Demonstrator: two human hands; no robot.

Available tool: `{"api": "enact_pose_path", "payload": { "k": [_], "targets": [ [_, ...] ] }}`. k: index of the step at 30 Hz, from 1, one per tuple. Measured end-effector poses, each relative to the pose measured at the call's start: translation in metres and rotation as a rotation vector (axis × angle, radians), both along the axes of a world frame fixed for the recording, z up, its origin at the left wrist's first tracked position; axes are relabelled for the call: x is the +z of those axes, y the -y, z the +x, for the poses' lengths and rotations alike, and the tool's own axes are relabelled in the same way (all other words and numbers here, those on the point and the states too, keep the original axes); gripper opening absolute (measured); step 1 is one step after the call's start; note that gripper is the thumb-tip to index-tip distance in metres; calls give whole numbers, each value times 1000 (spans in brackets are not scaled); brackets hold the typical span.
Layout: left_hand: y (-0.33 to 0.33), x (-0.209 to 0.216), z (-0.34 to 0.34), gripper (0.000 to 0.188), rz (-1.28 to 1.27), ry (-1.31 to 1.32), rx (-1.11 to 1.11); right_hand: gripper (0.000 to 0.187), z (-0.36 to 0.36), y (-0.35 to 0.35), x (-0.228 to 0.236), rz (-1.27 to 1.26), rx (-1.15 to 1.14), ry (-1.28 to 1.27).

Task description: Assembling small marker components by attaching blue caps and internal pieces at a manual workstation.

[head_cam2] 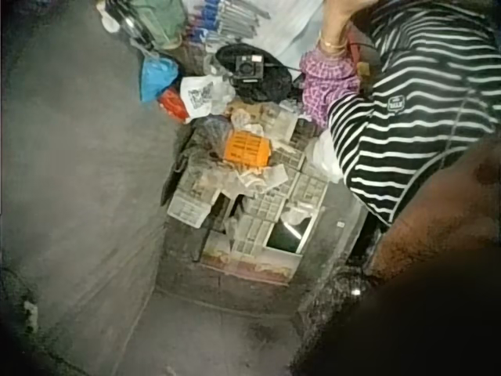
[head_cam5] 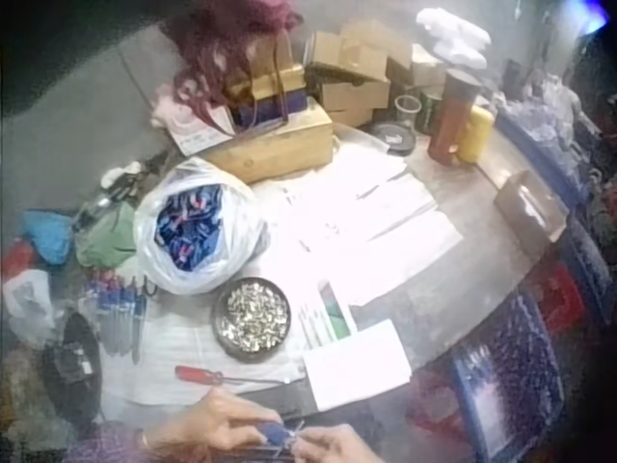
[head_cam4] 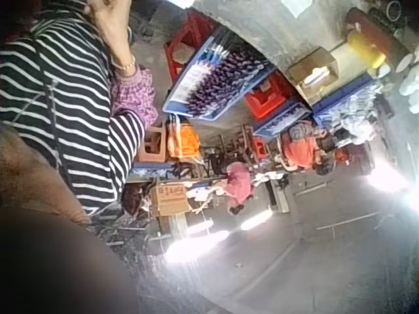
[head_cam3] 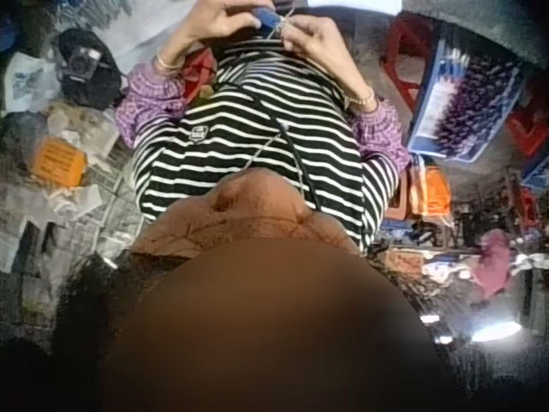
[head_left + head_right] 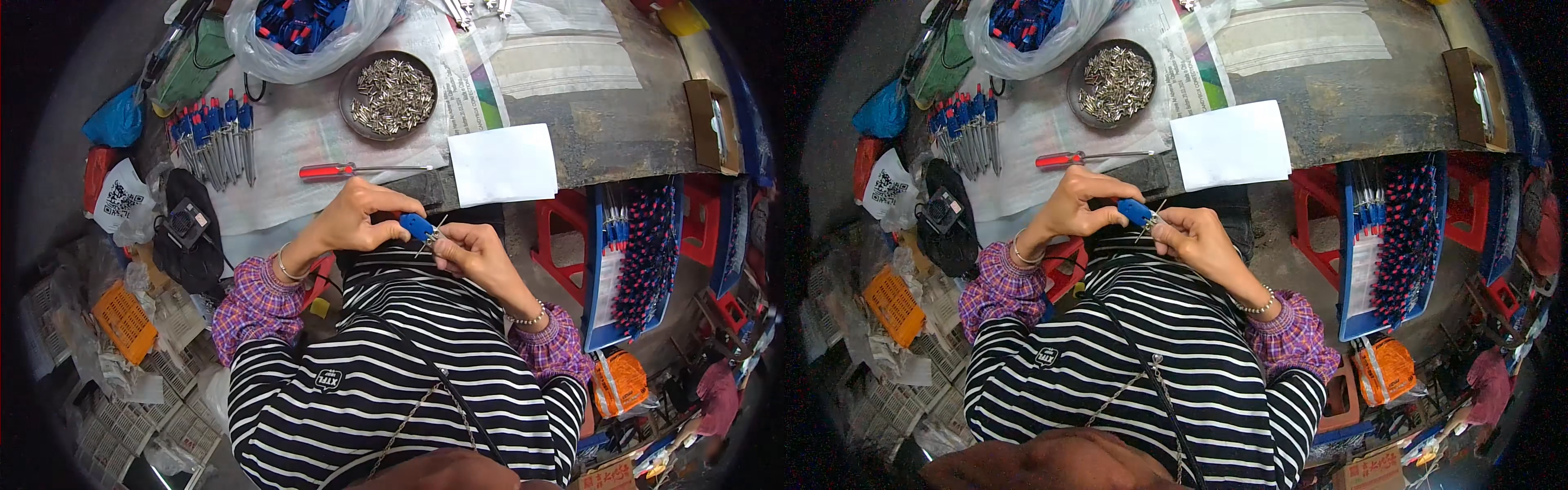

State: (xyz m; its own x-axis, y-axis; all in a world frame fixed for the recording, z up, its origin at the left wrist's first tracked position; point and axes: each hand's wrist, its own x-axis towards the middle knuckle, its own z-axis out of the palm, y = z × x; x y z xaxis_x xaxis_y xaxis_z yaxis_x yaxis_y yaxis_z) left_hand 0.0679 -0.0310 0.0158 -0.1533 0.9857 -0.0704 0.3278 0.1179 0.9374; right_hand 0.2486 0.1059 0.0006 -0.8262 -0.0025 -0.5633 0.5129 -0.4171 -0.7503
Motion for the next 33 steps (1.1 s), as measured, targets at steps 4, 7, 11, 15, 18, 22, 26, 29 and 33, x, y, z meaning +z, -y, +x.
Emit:
{"api": "enact_pose_path", "payload": {
  "k": [4, 7, 11, 15, 18, 22, 26, 29, 33],
  "targets": [
    [1, 2, 1, 29, 12, -42, 60, 16, -2, -3, 2, -16, -12, -4],
    [0, 3, -5, 29, -87, 45, -21, 16, -1, -6, 3, -28, 39, 4],
    [1, 1, -5, 29, -70, 25, 4, 15, -1, -4, -1, -43, 34, 0],
    [3, 1, -1, 28, -14, -4, 68, 16, -1, -1, -1, -27, 14, -4],
    [2, -1, -3, 29, -32, 4, 72, 17, -2, -1, -2, 26, 2, -12],
    [4, -3, -9, 30, -68, 32, 8, 17, -1, -1, -1, 23, 41, -8],
    [3, -2, -8, 30, -117, 80, 6, 16, -1, -3, -2, -13, 74, -14],
    [2, -4, -7, 29, -47, 46, 14, 16, -2, -5, 1, -48, 64, 13],
    [1, -3, -3, 28, -55, 37, 47, 17, -2, -2, 0, -62, 16, 10]
  ]
}}
